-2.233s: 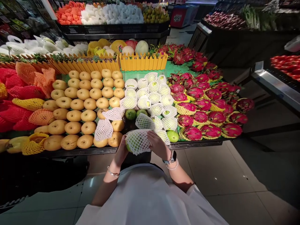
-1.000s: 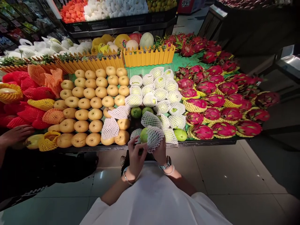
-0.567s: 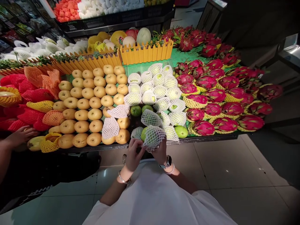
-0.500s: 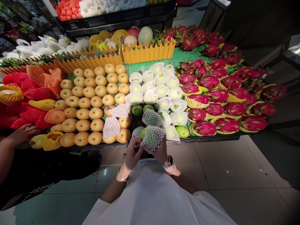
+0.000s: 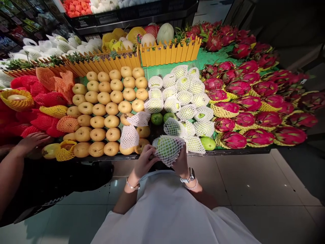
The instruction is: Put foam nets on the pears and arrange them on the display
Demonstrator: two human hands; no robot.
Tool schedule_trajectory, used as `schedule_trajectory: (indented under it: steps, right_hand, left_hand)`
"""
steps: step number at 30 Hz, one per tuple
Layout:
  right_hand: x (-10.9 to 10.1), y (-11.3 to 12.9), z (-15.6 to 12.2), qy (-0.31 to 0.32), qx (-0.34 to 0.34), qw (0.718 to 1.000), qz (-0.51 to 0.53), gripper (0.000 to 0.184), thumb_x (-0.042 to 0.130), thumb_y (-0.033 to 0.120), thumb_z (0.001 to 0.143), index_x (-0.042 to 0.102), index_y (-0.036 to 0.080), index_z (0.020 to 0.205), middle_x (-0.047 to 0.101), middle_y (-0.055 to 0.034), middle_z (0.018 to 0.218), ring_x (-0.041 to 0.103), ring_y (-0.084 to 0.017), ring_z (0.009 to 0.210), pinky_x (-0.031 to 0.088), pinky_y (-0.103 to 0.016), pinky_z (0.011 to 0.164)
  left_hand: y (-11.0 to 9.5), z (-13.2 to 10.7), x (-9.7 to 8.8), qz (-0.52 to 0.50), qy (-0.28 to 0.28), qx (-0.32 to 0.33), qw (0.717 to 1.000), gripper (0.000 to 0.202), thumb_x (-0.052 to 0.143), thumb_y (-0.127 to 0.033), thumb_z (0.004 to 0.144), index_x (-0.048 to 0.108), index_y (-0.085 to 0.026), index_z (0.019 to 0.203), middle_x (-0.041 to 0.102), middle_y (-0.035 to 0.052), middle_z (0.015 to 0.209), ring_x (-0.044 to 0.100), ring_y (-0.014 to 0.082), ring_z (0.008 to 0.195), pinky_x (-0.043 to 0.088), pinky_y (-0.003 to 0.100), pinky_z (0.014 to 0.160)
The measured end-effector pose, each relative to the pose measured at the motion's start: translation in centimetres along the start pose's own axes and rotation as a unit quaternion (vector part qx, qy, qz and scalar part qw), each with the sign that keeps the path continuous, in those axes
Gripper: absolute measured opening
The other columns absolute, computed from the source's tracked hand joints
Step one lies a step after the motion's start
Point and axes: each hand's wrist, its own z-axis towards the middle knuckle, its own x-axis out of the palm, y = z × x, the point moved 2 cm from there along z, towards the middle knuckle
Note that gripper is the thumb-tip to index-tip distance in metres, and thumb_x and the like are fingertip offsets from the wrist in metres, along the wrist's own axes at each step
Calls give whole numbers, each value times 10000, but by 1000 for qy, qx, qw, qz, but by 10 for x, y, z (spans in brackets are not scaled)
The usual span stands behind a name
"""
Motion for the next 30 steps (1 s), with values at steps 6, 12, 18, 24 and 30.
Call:
schedule_trajectory:
  steps: [6, 12, 18, 24, 30]
  right_hand:
    - [12, 15, 13, -22, -2, 998, 54, 722, 703, 284, 764, 366, 162, 1390, 514, -165, 1332, 542, -286, 1189, 493, -438, 985]
    - [12, 24, 28, -16, -74, 997, 1, 563, 554, 77, 729, 484, 179, 1278, 588, -139, 1206, 542, -304, 1174, 483, -488, 978]
    - [37, 27, 26, -23, -30, 999, -14, 715, 624, 138, 727, 329, 187, 1376, 458, -169, 1363, 432, -310, 1297, 392, -514, 1075]
    - [52, 26, 42, -10, 80, 995, 59, 808, 713, 263, 705, 268, 183, 1376, 407, -170, 1398, 420, -288, 1308, 357, -466, 1113]
    - [51, 13, 81, -20, 5, 999, -31, 743, 667, 237, 752, 295, 180, 1393, 426, -163, 1390, 403, -300, 1317, 327, -495, 1132]
  left_hand:
    - [12, 7, -17, -206, -14, -18, 978, 149, 591, -350, 860, 547, -215, 814, 496, 107, 1375, 463, 273, 1250, 416, 392, 980]
    - [21, 18, -35, -256, -91, -77, 959, 268, 619, -462, 826, 509, -220, 861, 604, 0, 844, 569, 142, 754, 493, 260, 680]
    - [37, 21, -39, -217, -109, -90, 966, 271, 561, -471, 866, 483, -213, 889, 552, -21, 786, 543, 120, 702, 484, 237, 633]
    - [47, 40, -51, -113, -89, -50, 988, 177, 475, -387, 913, 492, -213, 936, 610, 8, 787, 600, 153, 700, 513, 280, 643]
    - [49, 88, -66, 13, -69, 16, 997, 90, 449, -274, 905, 498, -215, 951, 642, 24, 772, 634, 175, 683, 512, 289, 617]
